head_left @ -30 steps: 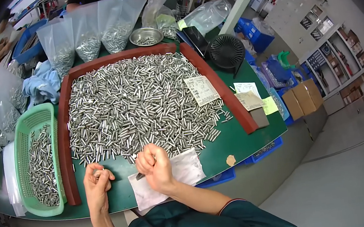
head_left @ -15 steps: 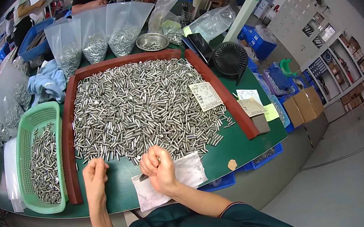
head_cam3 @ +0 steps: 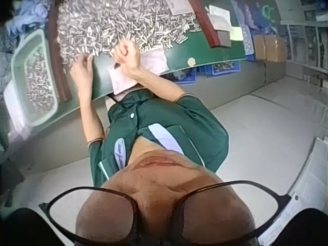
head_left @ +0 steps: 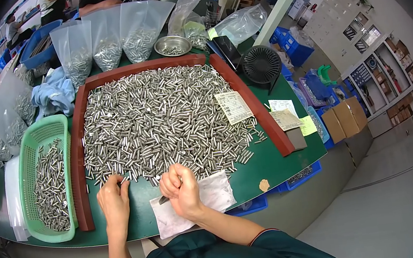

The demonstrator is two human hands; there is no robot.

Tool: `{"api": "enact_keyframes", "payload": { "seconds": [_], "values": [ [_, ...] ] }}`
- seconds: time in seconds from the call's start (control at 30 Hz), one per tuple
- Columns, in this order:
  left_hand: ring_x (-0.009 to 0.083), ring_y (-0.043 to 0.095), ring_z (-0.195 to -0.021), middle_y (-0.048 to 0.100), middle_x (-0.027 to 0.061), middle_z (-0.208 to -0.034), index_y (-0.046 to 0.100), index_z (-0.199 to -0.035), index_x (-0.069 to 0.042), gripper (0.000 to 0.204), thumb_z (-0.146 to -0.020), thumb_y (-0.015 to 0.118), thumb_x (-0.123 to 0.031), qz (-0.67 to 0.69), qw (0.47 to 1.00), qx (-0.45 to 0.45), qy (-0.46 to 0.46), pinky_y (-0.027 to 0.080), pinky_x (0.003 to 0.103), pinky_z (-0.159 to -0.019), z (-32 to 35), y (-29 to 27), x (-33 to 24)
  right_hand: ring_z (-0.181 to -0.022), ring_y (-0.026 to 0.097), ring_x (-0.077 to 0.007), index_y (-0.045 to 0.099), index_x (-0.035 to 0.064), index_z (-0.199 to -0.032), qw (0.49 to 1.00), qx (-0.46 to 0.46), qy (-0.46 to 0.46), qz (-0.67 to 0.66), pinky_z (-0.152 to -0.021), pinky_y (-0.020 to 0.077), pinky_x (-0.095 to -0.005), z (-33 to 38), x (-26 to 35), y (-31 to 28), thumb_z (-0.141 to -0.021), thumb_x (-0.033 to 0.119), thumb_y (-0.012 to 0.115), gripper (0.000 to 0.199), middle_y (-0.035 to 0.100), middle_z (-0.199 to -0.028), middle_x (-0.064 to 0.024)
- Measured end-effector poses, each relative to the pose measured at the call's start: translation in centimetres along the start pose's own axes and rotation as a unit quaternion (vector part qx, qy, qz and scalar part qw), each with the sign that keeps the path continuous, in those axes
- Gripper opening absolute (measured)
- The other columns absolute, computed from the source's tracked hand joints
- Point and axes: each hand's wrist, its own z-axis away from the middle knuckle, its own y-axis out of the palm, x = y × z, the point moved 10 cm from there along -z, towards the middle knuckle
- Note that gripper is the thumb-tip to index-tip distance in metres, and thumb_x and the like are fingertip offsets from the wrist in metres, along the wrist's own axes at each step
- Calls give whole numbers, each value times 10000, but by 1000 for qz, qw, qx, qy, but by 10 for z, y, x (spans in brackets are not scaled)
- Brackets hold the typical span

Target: Using a small hand tool to scrape or deburr the ends of small cylindrical metal components at a workbench.

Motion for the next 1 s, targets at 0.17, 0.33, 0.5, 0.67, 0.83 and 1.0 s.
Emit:
{"api": "enact_keyframes", "payload": {
  "seconds": [0.17,0.33,0.5,0.67,0.83,1.0],
  "values": [
    [288,450,-430,440,119,-456,524,-689,-7,164,-669,666,-85,8,997,66,-46,341,389,-458,3,8,16,-405,191,-102,279,121,-551,998,-4,13,56,-401,177,-256,-1,-11,-8,-870,251,306,345,233,-434,11],
    [278,464,-464,466,136,-510,523,-704,17,168,-699,638,-105,101,992,62,-50,369,349,-480,-9,7,4,-400,178,-89,278,117,-546,1000,-1,-13,19,-387,163,-244,-8,7,-4,-853,209,314,323,241,-435,15],
    [24,326,-526,387,-59,-564,525,-726,-12,86,-745,599,-52,354,924,71,-128,276,201,-464,7,19,29,-388,168,-92,264,113,-546,999,23,5,24,-390,167,-248,-10,4,7,-870,221,307,345,240,-423,9],
    [28,346,-605,406,-61,-634,520,-762,-27,66,-766,584,-45,438,877,85,-175,298,182,-549,18,22,34,-390,168,-93,265,111,-548,999,23,5,28,-394,172,-245,-8,2,4,-870,215,301,341,243,-421,7],
    [34,359,-640,425,-53,-664,520,-762,-32,76,-772,589,-60,461,862,95,-191,307,178,-584,23,27,38,-386,165,-89,268,113,-552,999,24,-2,30,-393,174,-243,-6,5,6,-867,226,303,337,247,-420,10],
    [41,377,-678,443,-46,-704,518,-786,-33,81,-786,584,-80,461,860,98,-194,316,173,-600,24,28,40,-383,166,-88,269,114,-552,999,27,-1,26,-392,178,-243,-7,4,6,-867,227,306,337,247,-418,11]
  ]
}}
